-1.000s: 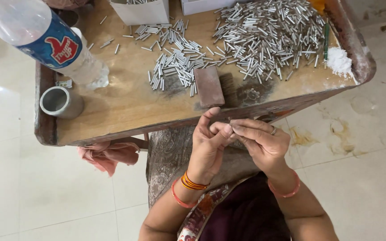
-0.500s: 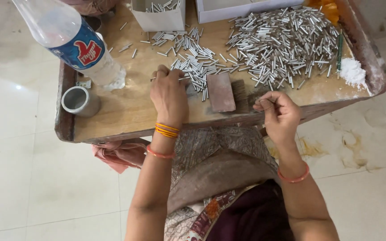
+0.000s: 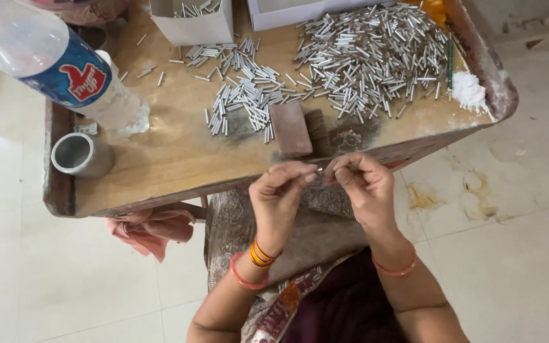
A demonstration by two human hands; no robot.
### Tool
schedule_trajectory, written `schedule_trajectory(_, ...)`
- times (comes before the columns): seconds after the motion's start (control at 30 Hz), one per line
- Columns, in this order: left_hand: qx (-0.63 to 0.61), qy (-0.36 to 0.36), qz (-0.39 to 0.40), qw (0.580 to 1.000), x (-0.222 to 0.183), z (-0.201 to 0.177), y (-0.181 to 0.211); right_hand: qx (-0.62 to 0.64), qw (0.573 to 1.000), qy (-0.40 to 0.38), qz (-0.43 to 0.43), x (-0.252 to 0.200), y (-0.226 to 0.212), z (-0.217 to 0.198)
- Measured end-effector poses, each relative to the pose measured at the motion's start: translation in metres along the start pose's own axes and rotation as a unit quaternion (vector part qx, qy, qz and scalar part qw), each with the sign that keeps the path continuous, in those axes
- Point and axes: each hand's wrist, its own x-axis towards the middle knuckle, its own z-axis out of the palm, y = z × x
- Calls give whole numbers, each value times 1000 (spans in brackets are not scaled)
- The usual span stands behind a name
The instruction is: Polishing small metal pins manually using a sanding block.
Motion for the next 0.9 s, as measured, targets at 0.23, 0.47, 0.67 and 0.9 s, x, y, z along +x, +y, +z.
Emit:
schedule_trajectory(0.23,-188,6,-122,975,-9,14,11,-37,998,50,-12,-12,-6,17)
schedule_trajectory(0.47,-179,29,-76,980,-10,20,16,-79,994,50,-51,-12,-6,23)
schedule_trajectory(0.67,-100,58,-13,993,-15,24,10,-315,938,47,-138,-7,-23,21)
schedule_trajectory(0.9,22,54,54,997,-15,16,-2,-235,965,-103,-48,21,-57,16)
